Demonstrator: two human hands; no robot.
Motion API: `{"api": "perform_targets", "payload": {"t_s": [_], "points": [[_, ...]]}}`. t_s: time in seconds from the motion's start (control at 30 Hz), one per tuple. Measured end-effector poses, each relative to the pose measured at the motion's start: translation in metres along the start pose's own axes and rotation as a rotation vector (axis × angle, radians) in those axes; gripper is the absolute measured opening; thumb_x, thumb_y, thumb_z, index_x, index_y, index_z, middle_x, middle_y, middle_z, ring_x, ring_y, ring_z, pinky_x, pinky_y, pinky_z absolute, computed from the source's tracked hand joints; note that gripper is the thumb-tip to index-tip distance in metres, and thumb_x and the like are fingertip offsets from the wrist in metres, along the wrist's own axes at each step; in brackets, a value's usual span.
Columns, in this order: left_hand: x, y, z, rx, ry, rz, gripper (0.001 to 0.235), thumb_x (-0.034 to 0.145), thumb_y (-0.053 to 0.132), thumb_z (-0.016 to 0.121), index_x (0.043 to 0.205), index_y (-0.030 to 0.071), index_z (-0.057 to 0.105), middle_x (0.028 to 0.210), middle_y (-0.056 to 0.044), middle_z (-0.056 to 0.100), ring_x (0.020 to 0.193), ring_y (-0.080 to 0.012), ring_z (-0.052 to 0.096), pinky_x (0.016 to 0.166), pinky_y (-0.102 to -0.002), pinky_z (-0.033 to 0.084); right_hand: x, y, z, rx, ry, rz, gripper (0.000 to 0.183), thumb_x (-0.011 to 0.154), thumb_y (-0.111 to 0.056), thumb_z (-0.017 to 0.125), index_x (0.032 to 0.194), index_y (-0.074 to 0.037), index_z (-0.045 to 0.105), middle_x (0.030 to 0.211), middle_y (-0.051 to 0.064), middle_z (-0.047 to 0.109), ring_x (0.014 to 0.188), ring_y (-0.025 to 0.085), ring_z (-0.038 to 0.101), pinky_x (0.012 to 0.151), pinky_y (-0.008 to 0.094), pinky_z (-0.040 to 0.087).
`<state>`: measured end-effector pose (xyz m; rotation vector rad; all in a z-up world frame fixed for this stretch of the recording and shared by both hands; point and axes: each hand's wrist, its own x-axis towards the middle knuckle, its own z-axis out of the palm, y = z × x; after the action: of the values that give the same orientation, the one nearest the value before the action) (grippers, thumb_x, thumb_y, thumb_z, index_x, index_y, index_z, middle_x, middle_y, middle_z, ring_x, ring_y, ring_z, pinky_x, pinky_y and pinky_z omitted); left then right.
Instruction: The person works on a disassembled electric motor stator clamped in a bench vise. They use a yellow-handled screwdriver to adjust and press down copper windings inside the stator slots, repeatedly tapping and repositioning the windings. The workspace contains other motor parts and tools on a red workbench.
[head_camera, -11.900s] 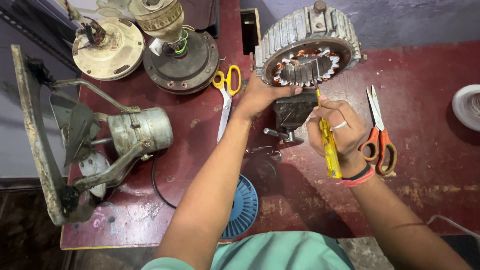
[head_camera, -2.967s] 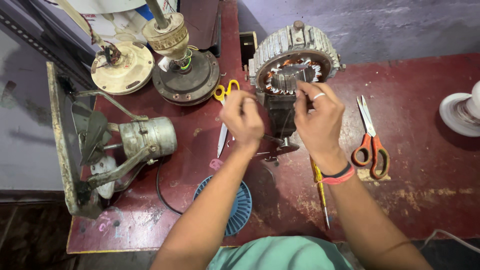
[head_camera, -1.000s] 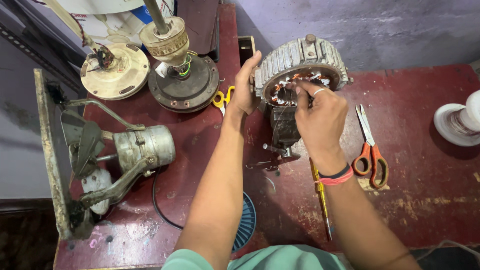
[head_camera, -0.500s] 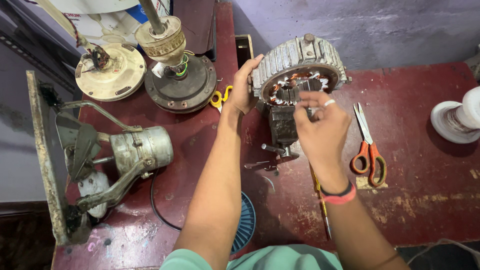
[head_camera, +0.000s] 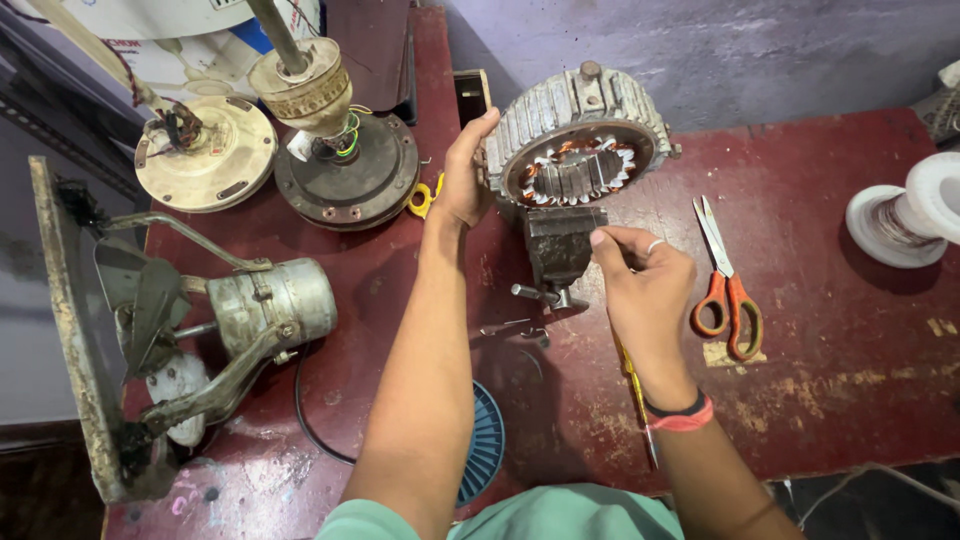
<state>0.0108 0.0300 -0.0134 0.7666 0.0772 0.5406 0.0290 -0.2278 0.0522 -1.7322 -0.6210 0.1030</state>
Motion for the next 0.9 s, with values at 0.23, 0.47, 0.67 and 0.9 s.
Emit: {"api": "perform_targets", "payload": {"t_s": [0.23,0.47,0.67,0.9], "points": [[0.000,0.000,0.000,0.073,-0.051,-0.018,0.070,0.101,0.060,0.050,0.131,0.000,0.066,0.126,-0.014,0.072,0.113,-0.0217,0.067,0.103,-0.038,0.051,0.010,-0.008,0.013,-0.053,0.073,-0.025,0.022,0.096,-0.016,0.076,0.092,0.005,0.075,0.071,0.003,0.070,0.062,0.004,0.056,0.055,0.022,0.042],[0.001,-0.005,0.001,0.071,0.000,0.009,0.079,0.098,0.065,0.050,0.136,-0.003,0.062,0.131,-0.018,0.068,0.118,-0.0252,0.066,0.104,-0.040,0.051,0.014,-0.006,0.023,-0.071,0.135,-0.081,0.026,0.095,-0.015,0.075,0.080,0.006,0.072,0.064,0.002,0.065,0.058,0.004,0.052,0.052,0.024,0.040],[0.002,-0.007,0.003,-0.020,-0.051,-0.022,0.074,0.100,0.062,0.051,0.131,-0.003,0.066,0.126,-0.017,0.071,0.114,-0.0249,0.067,0.102,-0.040,0.052,0.019,-0.004,0.025,-0.077,0.136,-0.100,0.026,0.095,-0.015,0.074,0.079,0.005,0.071,0.063,0.001,0.064,0.057,0.003,0.052,0.051,0.024,0.039],[0.005,-0.013,0.001,-0.093,-0.093,-0.035,0.065,0.104,0.056,0.050,0.126,-0.001,0.070,0.121,-0.014,0.073,0.109,-0.0227,0.068,0.101,-0.038,0.052,0.017,0.000,0.028,-0.054,0.145,-0.112,0.026,0.096,-0.013,0.075,0.078,0.005,0.070,0.062,-0.001,0.062,0.057,0.003,0.049,0.051,0.024,0.037]]}}
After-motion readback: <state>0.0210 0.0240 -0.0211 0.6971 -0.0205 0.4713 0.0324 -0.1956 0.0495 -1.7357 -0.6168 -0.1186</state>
